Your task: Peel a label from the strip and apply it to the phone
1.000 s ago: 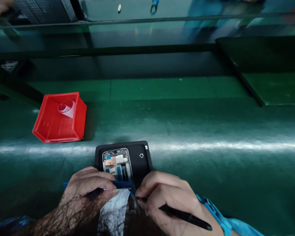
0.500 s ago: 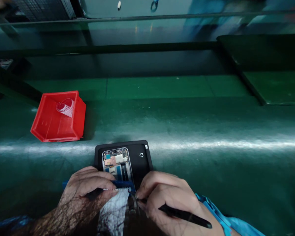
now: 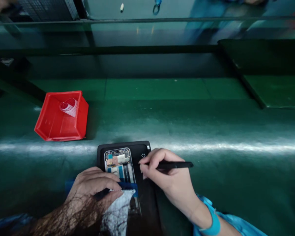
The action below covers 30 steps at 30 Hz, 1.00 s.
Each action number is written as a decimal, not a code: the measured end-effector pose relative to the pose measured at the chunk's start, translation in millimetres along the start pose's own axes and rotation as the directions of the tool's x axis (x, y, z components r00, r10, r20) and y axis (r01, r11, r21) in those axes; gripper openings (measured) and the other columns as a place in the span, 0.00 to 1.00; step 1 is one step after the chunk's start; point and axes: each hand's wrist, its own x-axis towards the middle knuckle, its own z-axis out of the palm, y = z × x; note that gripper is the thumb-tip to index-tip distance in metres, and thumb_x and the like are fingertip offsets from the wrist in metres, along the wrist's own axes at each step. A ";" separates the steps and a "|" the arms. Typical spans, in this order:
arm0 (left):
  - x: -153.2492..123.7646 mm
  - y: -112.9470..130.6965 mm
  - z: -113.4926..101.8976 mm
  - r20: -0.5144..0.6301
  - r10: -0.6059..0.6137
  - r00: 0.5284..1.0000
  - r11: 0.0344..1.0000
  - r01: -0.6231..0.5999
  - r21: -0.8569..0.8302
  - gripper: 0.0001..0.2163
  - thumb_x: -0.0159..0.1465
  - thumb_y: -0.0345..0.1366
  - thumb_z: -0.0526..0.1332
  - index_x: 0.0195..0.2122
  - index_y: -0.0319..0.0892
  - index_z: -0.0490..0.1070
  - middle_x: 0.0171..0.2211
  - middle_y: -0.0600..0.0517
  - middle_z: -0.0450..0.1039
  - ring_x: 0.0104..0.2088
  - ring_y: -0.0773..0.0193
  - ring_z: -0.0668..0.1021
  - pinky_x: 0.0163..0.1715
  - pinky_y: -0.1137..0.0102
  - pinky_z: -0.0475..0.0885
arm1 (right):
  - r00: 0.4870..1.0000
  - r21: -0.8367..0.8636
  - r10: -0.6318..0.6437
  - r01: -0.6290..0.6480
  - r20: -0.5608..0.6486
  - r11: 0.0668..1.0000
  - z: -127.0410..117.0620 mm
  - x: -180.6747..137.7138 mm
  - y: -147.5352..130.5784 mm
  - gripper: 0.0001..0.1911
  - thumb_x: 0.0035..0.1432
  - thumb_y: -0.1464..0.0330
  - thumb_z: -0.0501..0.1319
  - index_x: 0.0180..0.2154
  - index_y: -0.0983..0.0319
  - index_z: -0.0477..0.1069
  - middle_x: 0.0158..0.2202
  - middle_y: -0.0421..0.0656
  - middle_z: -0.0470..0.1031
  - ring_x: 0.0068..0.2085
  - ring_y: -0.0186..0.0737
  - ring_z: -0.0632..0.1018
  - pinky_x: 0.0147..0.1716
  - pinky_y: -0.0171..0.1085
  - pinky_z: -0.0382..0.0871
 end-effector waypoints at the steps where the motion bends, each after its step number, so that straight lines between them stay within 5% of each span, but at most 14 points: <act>1: -0.4 0.4 0.5 0.038 0.013 0.999 1.000 -0.013 0.000 0.04 0.53 0.37 0.64 0.24 0.50 0.69 0.24 0.68 0.77 0.21 0.76 0.78 0.25 0.76 0.67 | 1.000 -0.041 -0.010 0.009 -0.026 0.999 2.9 5.5 2.1 0.13 0.50 0.69 0.74 0.22 0.56 0.71 0.24 0.36 0.79 0.25 0.34 0.81 0.26 0.30 0.77; 9: -7.9 -0.8 5.4 0.136 0.020 0.990 1.000 -0.018 -0.019 0.03 0.57 0.38 0.61 0.27 0.52 0.67 0.27 0.69 0.76 0.23 0.77 0.77 0.27 0.73 0.64 | 0.996 -0.183 -0.024 0.009 -0.082 0.983 25.2 27.1 8.2 0.12 0.48 0.66 0.74 0.22 0.58 0.73 0.27 0.39 0.82 0.32 0.41 0.84 0.34 0.37 0.78; 30: -8.0 -3.1 5.5 0.101 0.030 0.994 1.000 -0.029 -0.007 0.03 0.58 0.39 0.59 0.26 0.52 0.68 0.26 0.70 0.75 0.22 0.75 0.77 0.24 0.72 0.64 | 0.995 -0.229 -0.059 0.040 -0.080 0.973 27.5 25.3 11.0 0.10 0.48 0.67 0.72 0.21 0.56 0.73 0.26 0.36 0.83 0.31 0.36 0.84 0.32 0.32 0.77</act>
